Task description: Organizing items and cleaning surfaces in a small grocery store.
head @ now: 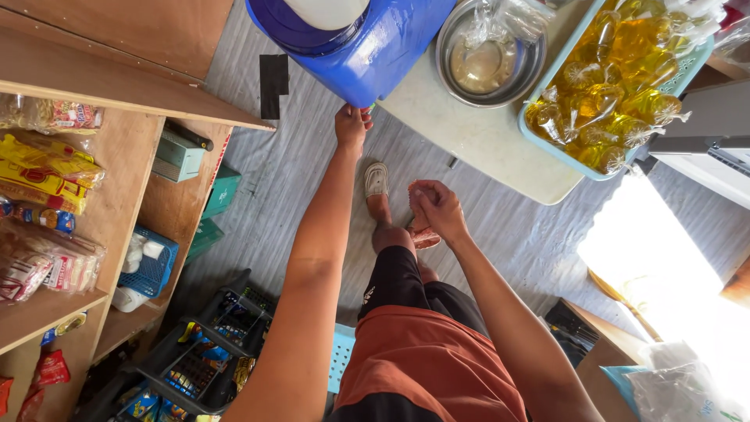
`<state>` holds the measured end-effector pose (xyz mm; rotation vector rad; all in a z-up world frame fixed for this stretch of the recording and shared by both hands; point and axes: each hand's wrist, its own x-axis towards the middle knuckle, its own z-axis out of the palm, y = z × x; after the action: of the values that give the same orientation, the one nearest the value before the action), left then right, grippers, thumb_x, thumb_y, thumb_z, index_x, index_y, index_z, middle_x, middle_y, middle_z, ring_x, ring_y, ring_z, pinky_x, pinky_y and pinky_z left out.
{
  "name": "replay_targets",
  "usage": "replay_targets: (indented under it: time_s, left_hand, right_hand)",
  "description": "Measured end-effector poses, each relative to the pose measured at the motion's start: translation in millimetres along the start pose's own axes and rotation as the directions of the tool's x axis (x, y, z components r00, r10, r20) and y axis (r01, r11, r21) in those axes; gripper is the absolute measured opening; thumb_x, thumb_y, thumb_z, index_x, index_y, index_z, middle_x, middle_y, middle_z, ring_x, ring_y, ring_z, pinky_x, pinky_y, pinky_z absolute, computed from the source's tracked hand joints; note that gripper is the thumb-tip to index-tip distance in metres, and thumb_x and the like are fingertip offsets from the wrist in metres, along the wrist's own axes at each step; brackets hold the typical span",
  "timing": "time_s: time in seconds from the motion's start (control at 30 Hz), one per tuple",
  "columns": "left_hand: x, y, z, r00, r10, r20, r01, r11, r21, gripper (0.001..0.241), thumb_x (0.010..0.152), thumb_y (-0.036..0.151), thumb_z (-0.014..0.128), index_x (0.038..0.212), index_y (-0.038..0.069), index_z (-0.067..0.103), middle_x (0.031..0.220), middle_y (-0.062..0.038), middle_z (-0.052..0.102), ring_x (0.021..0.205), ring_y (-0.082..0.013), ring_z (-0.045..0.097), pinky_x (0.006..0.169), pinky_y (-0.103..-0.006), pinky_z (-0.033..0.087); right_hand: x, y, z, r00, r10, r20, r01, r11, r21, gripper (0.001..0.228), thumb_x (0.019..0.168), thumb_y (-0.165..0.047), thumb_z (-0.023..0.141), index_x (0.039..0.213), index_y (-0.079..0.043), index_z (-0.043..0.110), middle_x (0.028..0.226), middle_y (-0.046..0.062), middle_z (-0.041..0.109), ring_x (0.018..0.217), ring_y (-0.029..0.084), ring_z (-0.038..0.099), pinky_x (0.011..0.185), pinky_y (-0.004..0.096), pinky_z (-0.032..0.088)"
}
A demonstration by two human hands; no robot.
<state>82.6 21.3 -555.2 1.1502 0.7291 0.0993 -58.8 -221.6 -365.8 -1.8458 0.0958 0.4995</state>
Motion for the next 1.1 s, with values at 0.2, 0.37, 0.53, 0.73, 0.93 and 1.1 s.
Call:
replay_targets:
  time_s: [0.2,0.37,0.53,0.73,0.93,1.1]
  left_hand:
    - [8,-4,-2,0.999,0.023,0.022,-0.022,0.999,-0.042,0.029,0.106,0.020,0.055,0.088,0.001,0.067,0.081,-0.005,0.067,0.066,-0.0109,0.061,0.064,-0.0283,0.058]
    - [11,-6,-5,0.999,0.035,0.034,-0.035,0.999,-0.014,0.029,0.105,0.020,0.055,0.087,0.000,0.066,0.080,-0.005,0.067,0.067,-0.0119,0.063,0.067,-0.0297,0.060]
    - [10,-6,-9,0.995,0.062,0.077,-0.059,0.998,-0.037,0.030,0.107,0.022,0.055,0.089,0.000,0.064,0.082,-0.005,0.066,0.070,-0.0113,0.063,0.072,-0.0301,0.061]
    - [9,-4,-8,0.995,0.042,0.085,-0.038,0.998,-0.041,0.029,0.106,0.022,0.057,0.090,0.000,0.065,0.083,-0.005,0.064,0.071,-0.0114,0.062,0.074,-0.0304,0.062]
    - [-18,9,-6,0.995,0.021,0.094,-0.011,0.994,-0.109,0.034,0.101,0.034,0.060,0.095,0.002,0.068,0.087,-0.004,0.066,0.073,-0.0117,0.062,0.072,-0.0301,0.061]
    - [-82,-16,-3,0.994,-0.103,-0.026,0.106,0.986,0.130,0.063,0.098,0.066,0.050,0.105,0.006,0.064,0.100,-0.005,0.066,0.077,-0.0151,0.060,0.060,-0.0318,0.052]
  right_hand:
    - [1,4,4,0.999,0.030,0.035,-0.031,0.999,0.022,0.027,0.098,-0.017,0.065,0.120,-0.001,0.069,0.093,0.006,0.078,0.086,0.010,0.071,0.080,0.027,0.057]
    - [-2,1,9,0.996,0.052,0.071,-0.058,0.995,0.082,0.025,0.099,-0.015,0.064,0.119,-0.001,0.069,0.092,0.006,0.077,0.084,0.010,0.071,0.078,0.027,0.058]
    - [-2,1,10,0.994,0.088,0.060,-0.094,0.992,0.088,0.026,0.097,-0.016,0.065,0.118,-0.001,0.069,0.093,0.004,0.077,0.084,0.009,0.072,0.078,0.027,0.058]
    - [2,9,10,0.999,0.046,0.024,-0.047,0.997,0.055,0.028,0.096,-0.018,0.066,0.119,-0.002,0.070,0.095,0.006,0.077,0.088,0.010,0.071,0.081,0.027,0.057]
    - [-4,12,9,0.999,0.039,0.003,-0.039,0.999,0.010,0.028,0.095,-0.021,0.067,0.117,-0.004,0.071,0.097,0.006,0.077,0.090,0.011,0.072,0.083,0.028,0.058]
    - [-16,2,-4,0.994,0.000,0.108,-0.021,0.981,0.193,0.044,0.090,-0.003,0.067,0.133,-0.005,0.061,0.105,0.006,0.075,0.098,0.011,0.072,0.086,0.027,0.058]
